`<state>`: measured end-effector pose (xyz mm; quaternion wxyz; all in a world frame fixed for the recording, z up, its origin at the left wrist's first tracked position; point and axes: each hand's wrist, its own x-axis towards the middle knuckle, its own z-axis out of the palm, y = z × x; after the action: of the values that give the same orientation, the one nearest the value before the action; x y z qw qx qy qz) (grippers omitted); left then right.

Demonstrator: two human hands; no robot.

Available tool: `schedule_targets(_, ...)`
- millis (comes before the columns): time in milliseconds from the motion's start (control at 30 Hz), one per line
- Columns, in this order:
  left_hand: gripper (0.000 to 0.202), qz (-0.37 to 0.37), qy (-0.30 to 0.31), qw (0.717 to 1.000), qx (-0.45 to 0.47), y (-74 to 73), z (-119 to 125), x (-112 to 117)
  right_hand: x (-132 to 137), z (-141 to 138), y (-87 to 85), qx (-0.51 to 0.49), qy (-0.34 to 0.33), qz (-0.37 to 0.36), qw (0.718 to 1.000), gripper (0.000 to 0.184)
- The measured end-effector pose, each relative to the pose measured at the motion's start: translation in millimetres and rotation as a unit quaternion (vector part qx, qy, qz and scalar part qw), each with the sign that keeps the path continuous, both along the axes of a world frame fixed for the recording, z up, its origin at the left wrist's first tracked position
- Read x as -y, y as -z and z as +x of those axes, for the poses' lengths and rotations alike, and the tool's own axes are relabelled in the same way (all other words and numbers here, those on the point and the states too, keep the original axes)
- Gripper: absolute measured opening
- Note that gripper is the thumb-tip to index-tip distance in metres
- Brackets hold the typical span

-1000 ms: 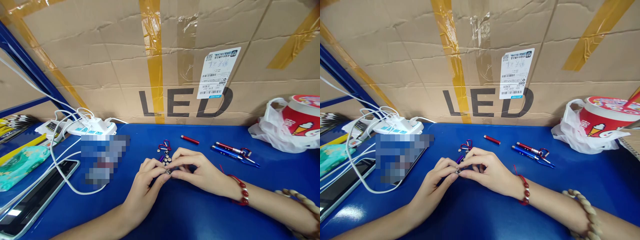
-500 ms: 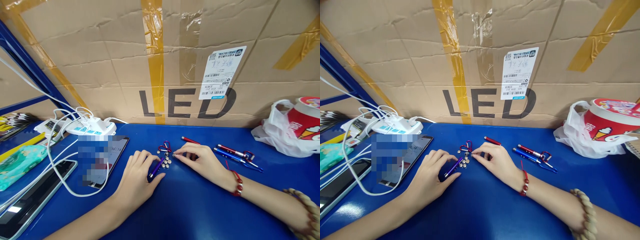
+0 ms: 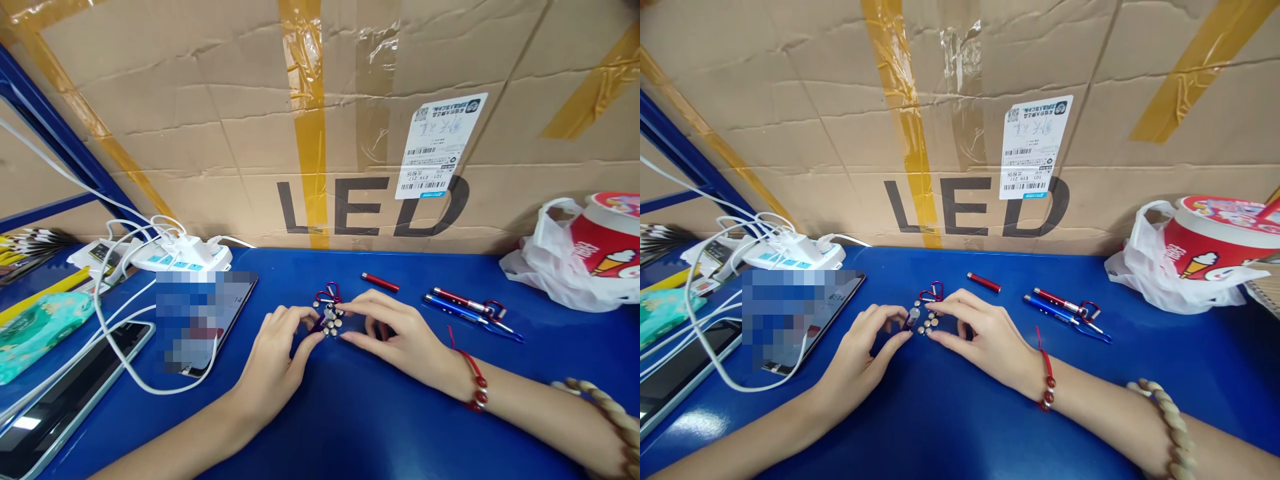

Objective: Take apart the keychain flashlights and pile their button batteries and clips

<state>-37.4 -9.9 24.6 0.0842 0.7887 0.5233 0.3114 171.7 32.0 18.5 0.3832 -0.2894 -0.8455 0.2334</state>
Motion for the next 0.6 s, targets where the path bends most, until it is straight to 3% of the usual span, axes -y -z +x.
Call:
schedule_targets(133, 0.009, 0.008, 0.037, 0.999, -0.001, -0.1, 2.2, 3.5, 7.2, -2.8, -1.1, -0.024, -0.031, -0.011, 0.999, 0.029)
schedule_targets(300, 0.007, 0.018, 0.096, 0.995, -0.017, -3.7, 3.0, 5.4, 14.7, -6.0, -4.5, -0.053, -0.072, -0.023, 0.996, 0.018)
schedule_targets(500, 0.019, 0.010, 0.062, 0.998, 0.007, -2.8, 3.2, 5.5, 10.8, -6.3, -11.1, -0.128, 0.012, -0.039, 0.991, 0.008)
schedule_targets(600, 0.013, 0.012, 0.060, 0.998, 0.004, -2.9, 3.6, 5.7, -3.9, 0.5, -12.5, -0.085, 0.079, -0.025, 0.993, 0.011)
